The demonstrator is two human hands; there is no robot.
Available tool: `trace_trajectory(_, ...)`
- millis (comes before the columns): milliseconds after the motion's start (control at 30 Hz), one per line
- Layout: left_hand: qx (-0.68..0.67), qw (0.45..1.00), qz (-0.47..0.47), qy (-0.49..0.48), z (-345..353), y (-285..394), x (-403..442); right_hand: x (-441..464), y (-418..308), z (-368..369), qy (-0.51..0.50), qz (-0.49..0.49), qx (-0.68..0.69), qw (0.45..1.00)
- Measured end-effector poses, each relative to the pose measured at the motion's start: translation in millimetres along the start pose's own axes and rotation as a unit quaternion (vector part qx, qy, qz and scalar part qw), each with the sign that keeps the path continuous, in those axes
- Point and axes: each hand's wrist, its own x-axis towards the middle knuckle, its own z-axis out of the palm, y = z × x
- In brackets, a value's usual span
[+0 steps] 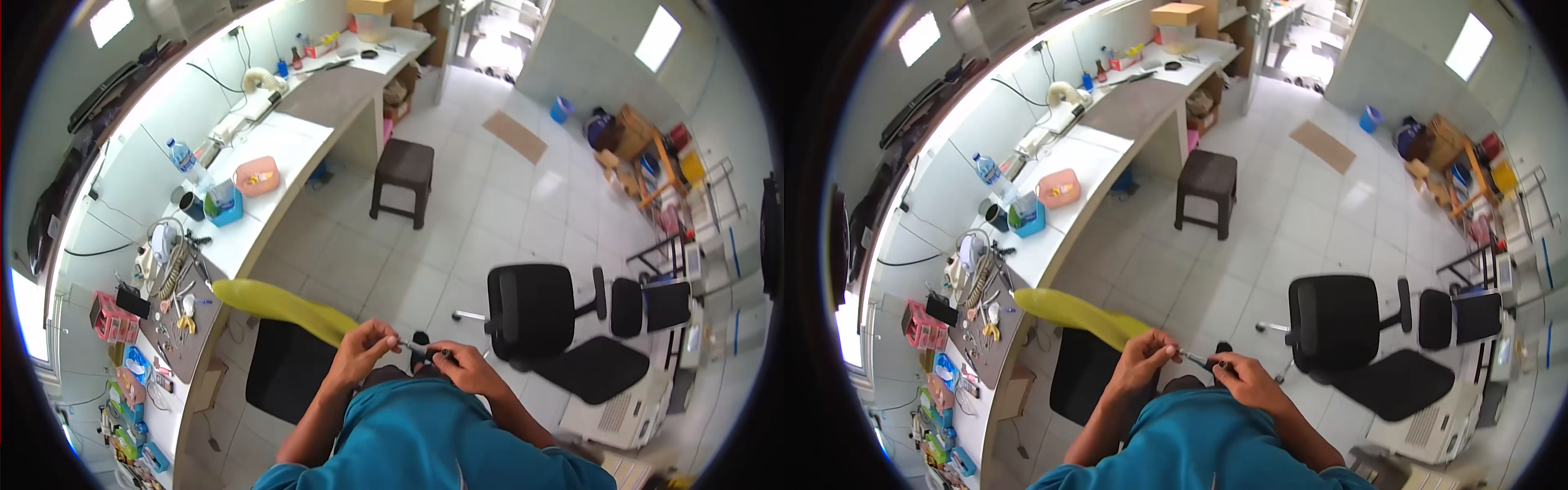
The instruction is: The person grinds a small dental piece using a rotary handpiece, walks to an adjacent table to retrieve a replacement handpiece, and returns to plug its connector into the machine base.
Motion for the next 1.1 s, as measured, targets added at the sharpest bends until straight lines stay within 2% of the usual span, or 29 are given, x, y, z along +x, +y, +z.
trace_trajectory(67, -0.042, 0.999, 0.013, 0.028, -5.2, 7.7, 23.8, 46.9, -12.5, -27.3, -0.058, 0.023, -0.013, 0.998)
trace_trajectory(167, -0.025, 0.996, 0.017, 0.078, -17.3, 20.1, 54.5, 112.2, -33.4, -53.9, -0.110, -0.033, -0.093, 0.989)
trace_trajectory(267, -0.026, 0.991, 0.034, 0.130, -34.0, 24.4, 99.6, 172.4, -42.8, -65.6, -0.127, -0.069, -0.101, 0.984)
trace_trajectory(333, -0.043, 0.985, 0.041, 0.160, -44.3, 25.9, 125.4, 207.7, -46.2, -72.4, -0.151, -0.036, -0.097, 0.983)
trace_trajectory(467, -0.042, 0.983, 0.025, 0.174, -62.4, 46.8, 185.2, 271.6, -83.7, -94.0, -0.162, -0.005, -0.134, 0.978)
trace_trajectory(600, -0.054, 0.982, 0.047, 0.176, -78.5, 80.9, 245.9, 333.4, -116.8, -119.4, -0.164, -0.035, -0.140, 0.976)
trace_trajectory(633, -0.051, 0.981, 0.048, 0.179, -82.2, 87.7, 257.6, 349.3, -124.9, -126.7, -0.179, -0.009, -0.144, 0.973)
trace_trajectory(767, -0.072, 0.973, 0.053, 0.214, -84.7, 122.2, 305.9, 406.0, -133.1, -141.9, -0.179, -0.006, -0.112, 0.977)
trace_trajectory(967, 0.001, 0.975, 0.024, 0.221, -103.8, 140.6, 402.1, 497.1, -125.7, -186.8, -0.195, -0.027, -0.045, 0.979)
trace_trajectory(1033, -0.003, 0.974, 0.041, 0.222, -99.6, 149.9, 444.7, 527.3, -127.6, -209.4, -0.191, -0.039, -0.015, 0.981)
trace_trajectory(1100, 0.001, 0.974, 0.036, 0.224, -98.8, 161.9, 479.3, 553.5, -143.8, -237.9, -0.200, -0.032, -0.050, 0.978)
